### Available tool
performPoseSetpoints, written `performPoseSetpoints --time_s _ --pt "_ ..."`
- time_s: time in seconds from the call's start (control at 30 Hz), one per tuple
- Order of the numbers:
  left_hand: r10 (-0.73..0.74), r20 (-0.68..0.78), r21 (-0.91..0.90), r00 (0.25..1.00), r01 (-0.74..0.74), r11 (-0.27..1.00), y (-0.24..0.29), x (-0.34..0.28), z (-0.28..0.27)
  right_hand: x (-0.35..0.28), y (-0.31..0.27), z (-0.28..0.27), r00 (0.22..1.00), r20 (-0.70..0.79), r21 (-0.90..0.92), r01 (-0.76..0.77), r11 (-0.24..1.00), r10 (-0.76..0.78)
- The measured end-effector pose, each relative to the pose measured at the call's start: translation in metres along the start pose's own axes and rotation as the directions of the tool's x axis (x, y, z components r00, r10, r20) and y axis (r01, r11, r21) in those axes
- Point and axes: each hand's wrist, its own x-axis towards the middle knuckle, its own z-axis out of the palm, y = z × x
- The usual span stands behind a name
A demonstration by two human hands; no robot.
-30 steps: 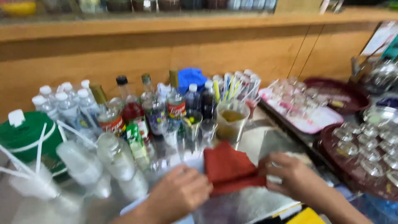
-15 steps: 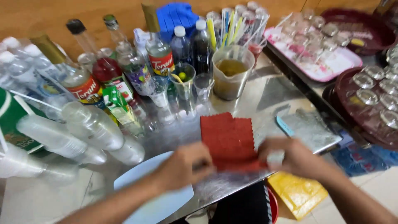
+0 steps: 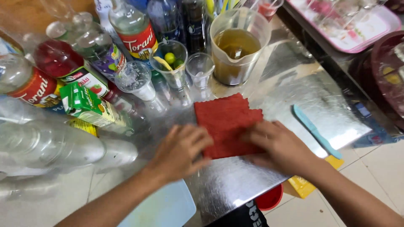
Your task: The person prepares a beverage by shaking a cocktail shaker, then scraping a small amount of green paste from a cutting board into a plastic cup. They wipe the cutting board and countertop with a red cloth, rinse the cloth in a red bucket, and place a straw into the cup.
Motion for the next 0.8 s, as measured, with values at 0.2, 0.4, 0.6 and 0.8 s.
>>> performPoseSetpoints --time_s 0.2,0.4,0.6,0.8 --pt "0.121 -0.207 0.034 0.971 -0.116 0.993 0.011 -0.004 0.0 -0.032 -0.001 0.027 0.968 -0.111 -0.129 0.208 0.97 -0.223" --pt "-0.042 -0.002 -0.427 0.999 0.037 0.903 0.026 -0.005 -0.016 -0.022 -0.013 -0.025 0.978 0.133 0.418 0.089 0.904 -0.158" --pt "-0.306 -0.12 -0.191 0.945 0.28 0.941 -0.017 0.022 -0.019 0.026 0.023 -0.027 0.987 -0.154 -0.046 -0.04 0.998 0.032" --pt "-0.023 -0.198 0.012 0.98 0.026 1.0 0.005 0.014 -0.011 0.033 -0.009 0.008 0.993 0.008 -0.059 0.117 0.991 -0.116"
